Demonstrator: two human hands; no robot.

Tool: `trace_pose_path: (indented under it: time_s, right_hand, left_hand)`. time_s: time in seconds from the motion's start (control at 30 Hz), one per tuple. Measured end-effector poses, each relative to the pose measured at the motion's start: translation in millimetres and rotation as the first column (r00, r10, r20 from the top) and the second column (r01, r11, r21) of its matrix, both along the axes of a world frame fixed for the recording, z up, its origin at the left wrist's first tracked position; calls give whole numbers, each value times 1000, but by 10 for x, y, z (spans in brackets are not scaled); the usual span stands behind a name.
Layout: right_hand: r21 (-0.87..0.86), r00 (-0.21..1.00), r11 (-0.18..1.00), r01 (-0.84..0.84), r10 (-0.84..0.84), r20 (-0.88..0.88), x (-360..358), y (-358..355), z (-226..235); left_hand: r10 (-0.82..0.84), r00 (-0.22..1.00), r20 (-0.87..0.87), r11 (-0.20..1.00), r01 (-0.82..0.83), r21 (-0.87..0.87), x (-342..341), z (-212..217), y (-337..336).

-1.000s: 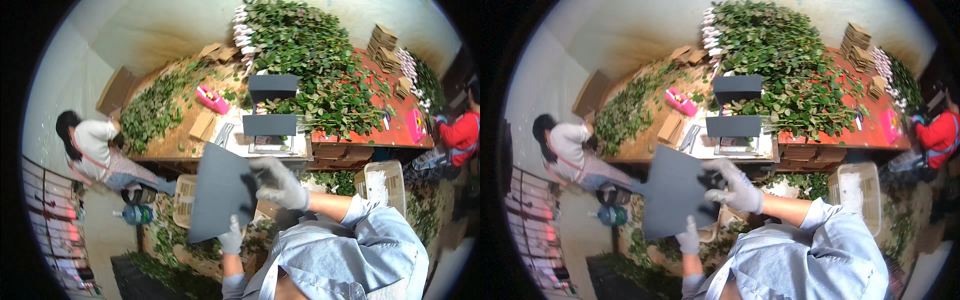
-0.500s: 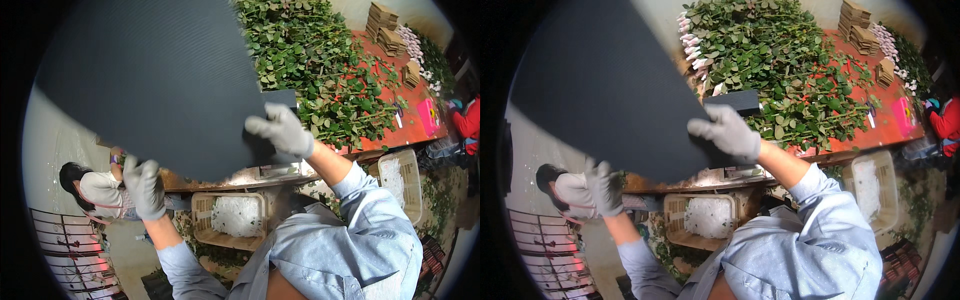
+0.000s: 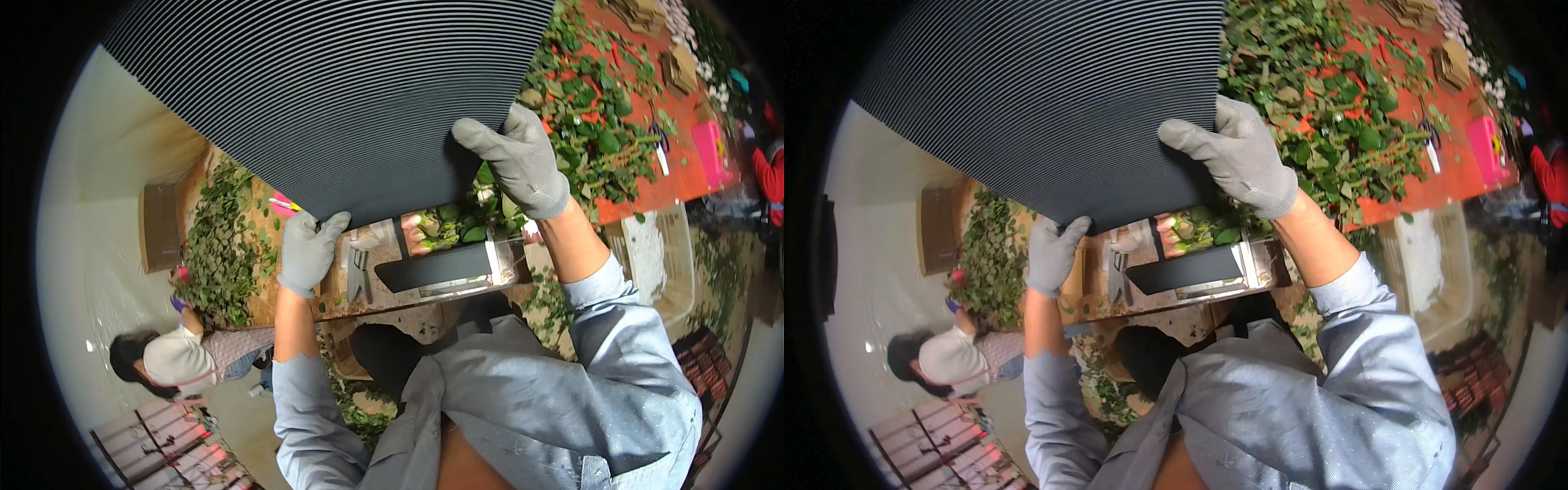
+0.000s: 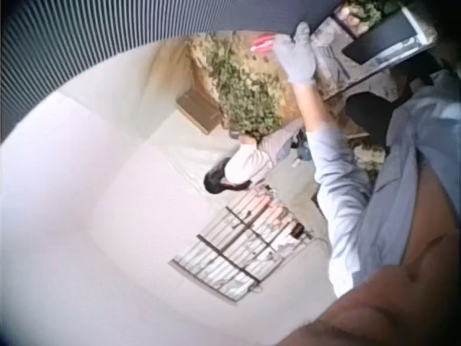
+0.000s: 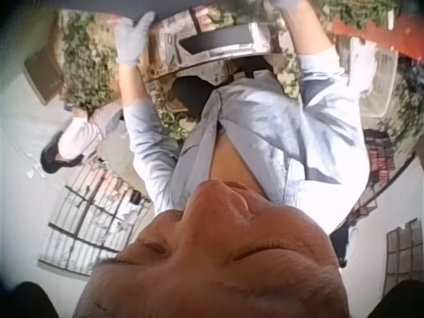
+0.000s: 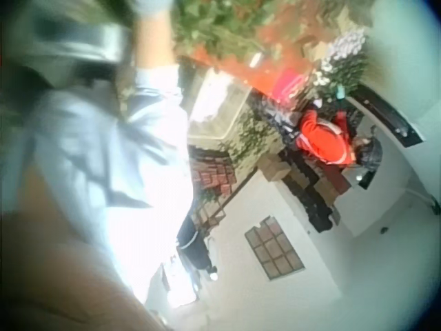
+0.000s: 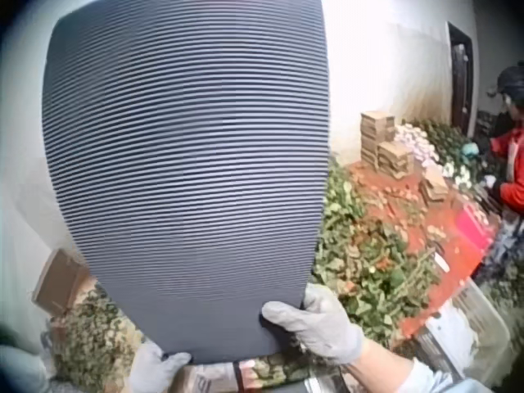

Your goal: The person assembles floral arrangements by placing green leafy stems into a gray plastic holder on a table. They repeatedly pick up stems, insert them into the holder, and adjust the arrangement while other workers are visible in the background.

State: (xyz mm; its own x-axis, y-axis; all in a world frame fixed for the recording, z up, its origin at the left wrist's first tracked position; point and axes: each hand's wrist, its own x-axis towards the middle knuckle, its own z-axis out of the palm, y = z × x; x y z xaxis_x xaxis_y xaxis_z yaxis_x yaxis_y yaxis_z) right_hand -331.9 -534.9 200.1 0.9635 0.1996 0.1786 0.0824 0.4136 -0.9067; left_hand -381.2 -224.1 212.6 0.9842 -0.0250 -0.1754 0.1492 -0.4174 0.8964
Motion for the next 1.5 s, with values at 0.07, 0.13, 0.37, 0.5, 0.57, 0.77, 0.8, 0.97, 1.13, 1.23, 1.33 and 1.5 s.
trace_pose_path:
  time_s: [0.07,0.13,0.37,0.5,0.57,0.77,0.8,0.97,1.13,1.23,1.33,1.5]
  right_hand:
    - [125,998,992,-27,33,-49,-75,34,-77]
    - [151,992,987,-62,77,-96,-102,68,-199]
    - [-90,976,995,38,-56,-211,-73,204,-505]
    - [-193,967,979,68,-113,-228,-11,243,-638]
    - [-188,962,980,67,-113,-247,-11,271,-695]
    - [-345,964,937,48,-134,-230,-32,332,-790]
    - [-338,967,940,52,-131,-216,-38,353,-789]
    - [-395,984,915,85,-139,-110,-61,349,-867]
    - [-310,971,947,84,-148,-189,-202,386,-954]
    - [-373,972,924,89,-162,-170,-245,409,-993]
    - [-411,957,911,43,-155,-243,-281,396,-1004]
    - [-399,969,907,136,-206,-139,-324,373,-1025]
  left_hand:
    - [-54,996,-74,995,60,83,16,-184,12]
    - [-87,990,-107,991,96,89,-20,-398,45]
    - [-141,938,-317,990,139,-30,17,-942,240]
    - [-142,912,-384,987,100,-126,37,-1262,282]
    - [-203,907,-368,975,152,-163,51,-1449,319]
    - [-343,840,-420,935,346,-71,39,-1769,431]
    - [-366,840,-400,923,382,-42,32,-1811,433]
    - [-403,874,-273,904,426,31,-26,-1974,355]
    - [-298,894,-334,912,369,176,-63,-2065,349]
    - [-279,920,-275,901,350,256,-121,-2131,370]
    - [-251,915,-315,928,320,191,-165,-2237,401]
    - [-254,862,-439,922,353,160,-144,-2241,359]
